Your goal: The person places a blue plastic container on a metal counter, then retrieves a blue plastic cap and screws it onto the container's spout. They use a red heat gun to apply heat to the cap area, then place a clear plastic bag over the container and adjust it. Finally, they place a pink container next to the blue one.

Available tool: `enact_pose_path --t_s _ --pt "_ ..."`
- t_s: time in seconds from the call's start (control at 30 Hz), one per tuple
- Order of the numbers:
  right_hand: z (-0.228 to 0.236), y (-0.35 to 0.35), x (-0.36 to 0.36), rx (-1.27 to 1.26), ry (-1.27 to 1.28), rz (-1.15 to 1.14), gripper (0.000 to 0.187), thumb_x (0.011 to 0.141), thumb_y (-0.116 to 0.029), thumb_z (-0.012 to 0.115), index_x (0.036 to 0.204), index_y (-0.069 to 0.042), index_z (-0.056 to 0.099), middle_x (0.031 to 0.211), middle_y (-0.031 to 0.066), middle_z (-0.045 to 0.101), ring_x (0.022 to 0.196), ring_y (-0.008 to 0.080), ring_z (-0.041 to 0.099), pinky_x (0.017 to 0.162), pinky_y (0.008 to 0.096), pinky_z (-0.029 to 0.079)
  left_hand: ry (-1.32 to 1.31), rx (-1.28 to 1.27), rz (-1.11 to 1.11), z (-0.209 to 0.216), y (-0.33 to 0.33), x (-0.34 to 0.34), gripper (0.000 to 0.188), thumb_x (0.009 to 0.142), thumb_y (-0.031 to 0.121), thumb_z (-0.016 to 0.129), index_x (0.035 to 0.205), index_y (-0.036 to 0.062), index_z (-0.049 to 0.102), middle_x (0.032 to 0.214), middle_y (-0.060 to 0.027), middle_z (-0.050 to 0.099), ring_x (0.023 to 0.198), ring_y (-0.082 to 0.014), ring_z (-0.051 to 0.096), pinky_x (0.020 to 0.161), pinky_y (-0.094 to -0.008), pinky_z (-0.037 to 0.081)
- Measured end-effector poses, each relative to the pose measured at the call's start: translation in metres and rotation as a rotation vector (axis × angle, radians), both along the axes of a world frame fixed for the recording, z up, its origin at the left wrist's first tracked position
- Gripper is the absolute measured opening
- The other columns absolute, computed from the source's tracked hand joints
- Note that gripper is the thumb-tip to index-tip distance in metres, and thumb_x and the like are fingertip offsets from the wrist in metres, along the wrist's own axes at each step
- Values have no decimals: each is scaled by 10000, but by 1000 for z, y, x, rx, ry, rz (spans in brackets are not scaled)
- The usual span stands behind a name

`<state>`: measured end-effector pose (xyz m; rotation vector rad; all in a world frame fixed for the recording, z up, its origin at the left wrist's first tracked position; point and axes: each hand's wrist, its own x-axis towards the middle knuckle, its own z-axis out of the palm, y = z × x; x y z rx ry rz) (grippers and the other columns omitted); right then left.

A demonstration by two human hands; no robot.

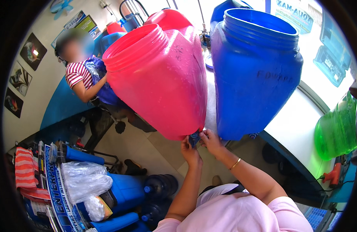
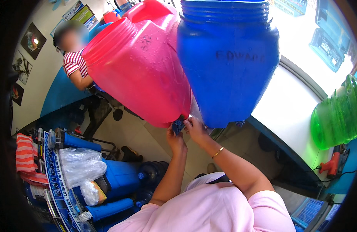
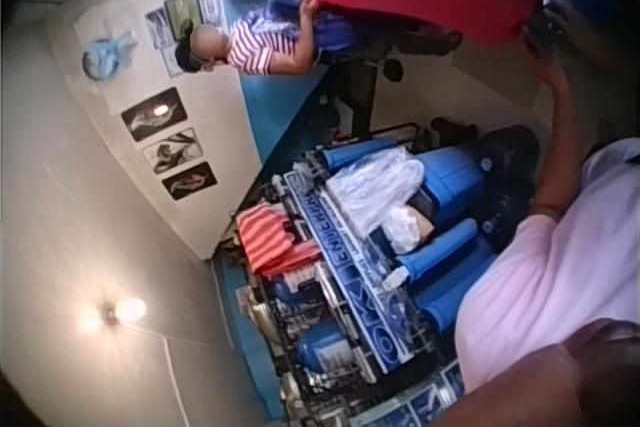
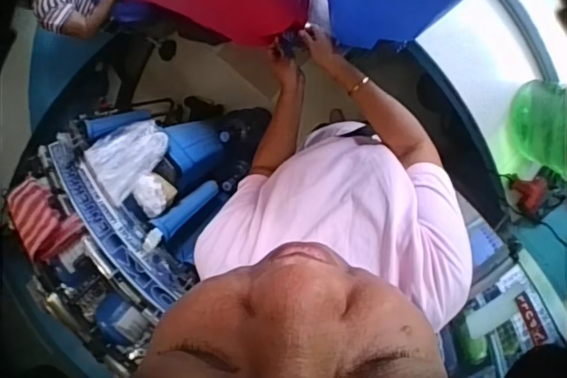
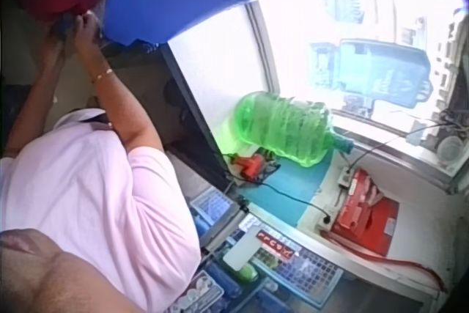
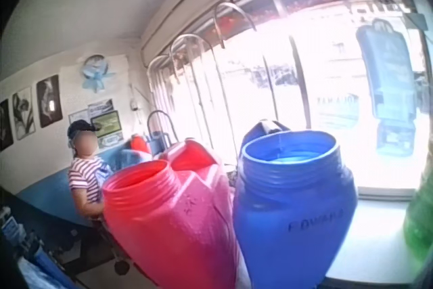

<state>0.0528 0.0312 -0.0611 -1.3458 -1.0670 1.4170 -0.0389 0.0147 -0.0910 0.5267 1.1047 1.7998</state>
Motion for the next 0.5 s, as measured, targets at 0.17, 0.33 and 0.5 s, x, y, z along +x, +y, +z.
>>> enact_pose_path --t_s 0.17,0.33,0.5 --pt "14 1 3 -21 -27 -35 192 972 -187 548 1038 -6 548 1070 87 555 794 152 667 593 277 576 -94 -74 -187 -2 9 9 205 945 130 584 1127 55 525 1033 -70 627 921 -171 614 786 -289 483" --pt "26 -5 -1 -40 -63 -94 187 969 -191 552 1034 -16 546 1057 85 545 742 148 667 575 272 570 -238 -138 -70 -25 6 9 379 928 160 594 1260 77 431 1243 -124 517 1082 -238 553 884 -369 457" --pt "23 -5 4 58 -105 -147 200 960 -199 570 1020 -9 558 1057 103 556 754 172 663 607 297 549 418 90 100 22 -45 27 542 912 167 616 1363 45 343 1416 -156 336 1276 -263 393 1040 -436 344"
